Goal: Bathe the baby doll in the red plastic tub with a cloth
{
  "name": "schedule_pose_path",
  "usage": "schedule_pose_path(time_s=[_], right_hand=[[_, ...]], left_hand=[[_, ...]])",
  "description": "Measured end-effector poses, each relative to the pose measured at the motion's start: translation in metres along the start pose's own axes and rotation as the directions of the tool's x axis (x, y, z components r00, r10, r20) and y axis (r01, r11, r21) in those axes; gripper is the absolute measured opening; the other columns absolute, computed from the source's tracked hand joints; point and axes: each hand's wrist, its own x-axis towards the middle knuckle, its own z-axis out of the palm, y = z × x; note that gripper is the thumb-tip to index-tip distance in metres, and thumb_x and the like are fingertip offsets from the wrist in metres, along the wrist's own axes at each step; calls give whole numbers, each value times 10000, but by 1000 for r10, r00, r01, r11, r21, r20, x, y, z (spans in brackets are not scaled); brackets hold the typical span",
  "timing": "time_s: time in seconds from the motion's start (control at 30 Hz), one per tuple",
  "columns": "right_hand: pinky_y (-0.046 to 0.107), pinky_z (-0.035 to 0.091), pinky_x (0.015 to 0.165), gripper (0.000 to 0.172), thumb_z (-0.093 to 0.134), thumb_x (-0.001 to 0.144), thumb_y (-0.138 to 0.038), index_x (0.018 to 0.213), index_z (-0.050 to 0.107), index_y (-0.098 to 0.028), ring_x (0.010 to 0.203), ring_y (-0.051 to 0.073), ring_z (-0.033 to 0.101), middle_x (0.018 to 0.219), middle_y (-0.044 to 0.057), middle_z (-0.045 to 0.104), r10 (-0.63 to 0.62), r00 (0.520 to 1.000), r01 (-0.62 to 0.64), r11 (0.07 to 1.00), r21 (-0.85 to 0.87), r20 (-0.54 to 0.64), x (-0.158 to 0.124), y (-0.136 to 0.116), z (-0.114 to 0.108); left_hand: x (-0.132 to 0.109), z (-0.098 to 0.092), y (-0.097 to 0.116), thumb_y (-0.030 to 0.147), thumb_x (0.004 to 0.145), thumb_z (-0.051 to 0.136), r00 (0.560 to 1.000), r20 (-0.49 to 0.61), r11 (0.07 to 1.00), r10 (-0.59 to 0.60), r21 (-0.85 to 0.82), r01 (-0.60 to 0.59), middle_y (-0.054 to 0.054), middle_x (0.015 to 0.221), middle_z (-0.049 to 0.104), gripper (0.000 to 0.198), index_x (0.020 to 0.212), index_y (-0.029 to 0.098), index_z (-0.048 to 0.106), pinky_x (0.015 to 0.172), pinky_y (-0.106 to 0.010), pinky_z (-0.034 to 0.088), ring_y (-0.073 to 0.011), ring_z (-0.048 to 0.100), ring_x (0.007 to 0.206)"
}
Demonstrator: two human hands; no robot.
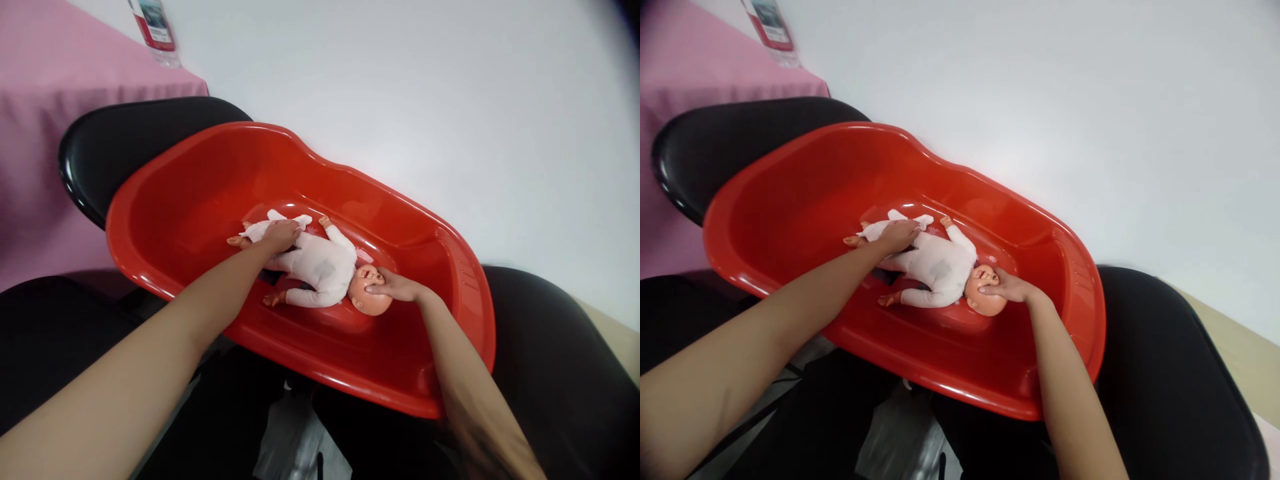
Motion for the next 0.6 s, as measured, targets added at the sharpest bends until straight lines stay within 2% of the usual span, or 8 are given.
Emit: schedule_pose_path(time_s=[0.2,0.33,0.5,0.6], right_hand=[[666,462,1495,1274,1057,793,-867,1832,569,-313,1699,474,626,1790,155,699,26,1000,-26,1000,-13,-10,-1,-1,-1],[673,458,1499,1267,1053,792,-875,1826,580,-317,1705,480,623,1788,151,702,28,1000,-28,999,-16,-12,-1,-1,-1],[662,475,1493,1232,1047,807,-875,1817,599,-331,1668,479,660,1747,143,736,-7,1000,7,1000,-6,3,-1,-2,0],[669,478,1490,1246,1047,809,-873,1826,588,-318,1659,484,666,1740,152,740,-8,1000,8,1000,-1,6,-2,-3,1]], left_hand=[[3,3,-3,299,1276,374,1000,2,1000,25,13,-25,-182,1666,795,522,1527,156,808,1381,-481,488,-341,720,1560],[4,2,-1,290,1272,373,1000,-2,1000,4,31,-4,-177,1651,805,520,1524,172,812,1373,-464,496,-331,728,1560],[0,-3,5,273,1290,360,1000,25,999,-5,31,4,-213,1706,760,544,1586,84,776,1393,-478,472,-343,696,1592],[-1,-4,6,267,1288,373,1000,27,999,-10,39,9,-208,1688,771,526,1563,91,786,1381,-466,476,-334,703,1568]])
